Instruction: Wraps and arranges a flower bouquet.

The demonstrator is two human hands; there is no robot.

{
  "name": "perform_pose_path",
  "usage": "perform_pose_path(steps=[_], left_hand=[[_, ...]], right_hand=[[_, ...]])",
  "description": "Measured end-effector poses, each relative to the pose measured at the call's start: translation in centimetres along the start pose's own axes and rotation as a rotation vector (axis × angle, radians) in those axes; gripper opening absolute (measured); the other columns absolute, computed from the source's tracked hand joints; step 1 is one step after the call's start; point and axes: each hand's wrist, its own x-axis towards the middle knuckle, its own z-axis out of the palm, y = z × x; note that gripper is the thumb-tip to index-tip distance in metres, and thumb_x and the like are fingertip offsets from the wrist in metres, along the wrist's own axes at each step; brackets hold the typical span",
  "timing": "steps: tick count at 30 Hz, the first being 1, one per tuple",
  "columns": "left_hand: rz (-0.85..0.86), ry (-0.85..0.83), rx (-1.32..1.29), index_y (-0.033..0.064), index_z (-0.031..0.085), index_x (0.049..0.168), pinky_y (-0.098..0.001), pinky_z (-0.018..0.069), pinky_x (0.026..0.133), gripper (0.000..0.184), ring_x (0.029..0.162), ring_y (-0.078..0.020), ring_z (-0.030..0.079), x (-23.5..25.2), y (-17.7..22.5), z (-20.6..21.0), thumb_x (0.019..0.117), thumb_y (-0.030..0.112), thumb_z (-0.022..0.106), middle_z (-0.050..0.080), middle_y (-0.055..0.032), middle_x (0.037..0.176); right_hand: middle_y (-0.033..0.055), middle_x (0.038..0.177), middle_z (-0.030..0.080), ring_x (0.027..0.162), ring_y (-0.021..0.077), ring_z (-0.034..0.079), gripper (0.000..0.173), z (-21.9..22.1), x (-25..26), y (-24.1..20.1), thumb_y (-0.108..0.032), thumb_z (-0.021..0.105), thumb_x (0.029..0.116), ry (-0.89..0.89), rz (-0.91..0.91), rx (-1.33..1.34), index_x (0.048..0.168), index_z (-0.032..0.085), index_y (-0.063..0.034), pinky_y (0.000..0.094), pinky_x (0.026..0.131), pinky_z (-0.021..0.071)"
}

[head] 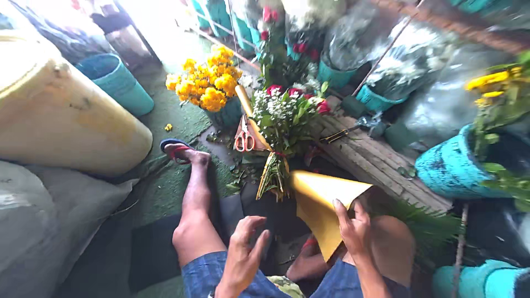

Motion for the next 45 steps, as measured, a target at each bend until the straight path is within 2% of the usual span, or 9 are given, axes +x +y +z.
perform_pose_path(steps=[9, 15, 21, 24, 28, 31, 36, 40, 45], left_hand=[[0.225, -0.313, -0.477, 0.0041, 0.029, 0.160, -0.0449, 0.0492, 0.112, 0.104, 0.137, -0.0229, 0.051, -2.5, 11.0, 7.3, 0.0840, 0.052, 0.080, 0.043, -0.0145, 0.157], [0.088, 0.121, -0.661, -0.0007, 0.070, 0.109, -0.0408, 0.0631, 0.084, 0.017, 0.089, -0.0204, 0.074, -4.4, 11.9, 7.4, 0.1022, 0.011, 0.059, 0.075, -0.0110, 0.096], [0.238, 0.130, -0.397, 0.0056, 0.074, 0.100, -0.0317, 0.0624, 0.078, 0.020, 0.082, -0.0123, 0.072, -3.0, 11.8, 2.8, 0.1037, 0.012, 0.056, 0.075, -0.0038, 0.089], [0.331, 0.076, -0.301, 0.0070, 0.074, 0.101, -0.0301, 0.0624, 0.081, 0.019, 0.084, -0.0104, 0.072, -2.7, 12.3, 1.1, 0.1041, 0.013, 0.057, 0.075, -0.0018, 0.091], [0.343, -0.079, -0.123, 0.0120, 0.073, 0.105, -0.0261, 0.0595, 0.078, 0.021, 0.082, -0.0045, 0.069, -2.9, 13.0, -0.9, 0.1061, 0.023, 0.056, 0.073, 0.0037, 0.088], [0.394, -0.233, 0.053, 0.0133, 0.070, 0.103, -0.0280, 0.0553, 0.071, 0.024, 0.075, -0.0053, 0.064, -2.6, 13.6, -2.3, 0.1078, 0.029, 0.052, 0.067, 0.0037, 0.081], [0.461, -0.299, 0.179, 0.0148, 0.068, 0.103, -0.0316, 0.0529, 0.068, 0.026, 0.072, -0.0076, 0.061, -1.8, 14.8, -4.3, 0.1083, 0.032, 0.050, 0.063, 0.0033, 0.078], [0.366, -0.342, 0.160, 0.0169, 0.071, 0.109, -0.0359, 0.0594, 0.076, 0.016, 0.083, -0.0081, 0.068, -1.9, 12.8, -4.7, 0.1007, 0.028, 0.064, 0.072, 0.0037, 0.091], [0.199, -0.560, 0.221, 0.0086, 0.074, 0.096, -0.0447, 0.0572, 0.081, 0.015, 0.089, -0.0200, 0.066, -2.6, 4.4, -3.7, 0.0956, 0.023, 0.069, 0.068, -0.0063, 0.097]], right_hand=[[0.0001, 0.100, 0.075, 0.095, 0.0053, 0.070, 0.027, -6.6, -8.0, -8.1, -0.038, 0.076, 0.0917, -0.361, -0.320, 0.030, 0.104, 0.075, -0.0130, 0.0313, 0.087, 0.0614], [0.0086, 0.156, 0.047, 0.143, 0.0214, 0.047, 0.044, -6.0, -8.2, -10.1, -0.031, 0.082, 0.0867, -0.650, -0.433, 0.182, 0.127, 0.071, -0.0167, 0.0438, 0.116, 0.0474], [0.0003, 0.123, 0.069, 0.116, 0.0120, 0.065, 0.037, -8.6, -5.9, -12.0, -0.034, 0.078, 0.0903, -0.153, -0.429, 0.113, 0.123, 0.071, -0.0163, 0.0353, 0.099, 0.0577], [0.0087, 0.133, 0.063, 0.123, 0.0212, 0.061, 0.051, -9.7, -4.1, -13.2, -0.030, 0.080, 0.0882, -0.026, -0.487, 0.087, 0.132, 0.063, -0.0110, 0.0423, 0.102, 0.0561], [0.0159, 0.160, 0.037, 0.147, 0.0310, 0.038, 0.089, -11.0, -2.6, -15.5, -0.047, 0.086, 0.0792, 0.121, -0.598, -0.176, 0.152, 0.042, -0.0196, 0.0528, 0.115, 0.0412], [0.0096, 0.155, 0.048, 0.148, 0.0301, 0.038, 0.101, -12.7, -0.2, -17.4, -0.064, 0.080, 0.0767, -0.093, -0.624, -0.271, 0.157, 0.039, -0.0181, 0.0651, 0.123, 0.0232], [-0.0101, 0.110, 0.072, 0.119, 0.0089, 0.062, 0.023, -13.4, 5.3, -18.6, -0.042, 0.070, 0.0957, -0.601, -0.678, -0.144, 0.111, 0.075, -0.0249, 0.0552, 0.120, 0.0345], [-0.0067, 0.101, 0.071, 0.095, 0.0045, 0.067, 0.020, -15.6, 6.0, -20.5, -0.035, 0.063, 0.1018, -0.662, -0.727, -0.094, 0.108, 0.071, -0.0182, 0.0287, 0.088, 0.0589], [-0.0018, 0.103, 0.072, 0.092, 0.0063, 0.069, 0.020, -23.5, 7.2, -20.7, -0.030, 0.062, 0.1011, -0.583, -0.748, -0.204, 0.115, 0.070, -0.0175, 0.0295, 0.082, 0.0602]])
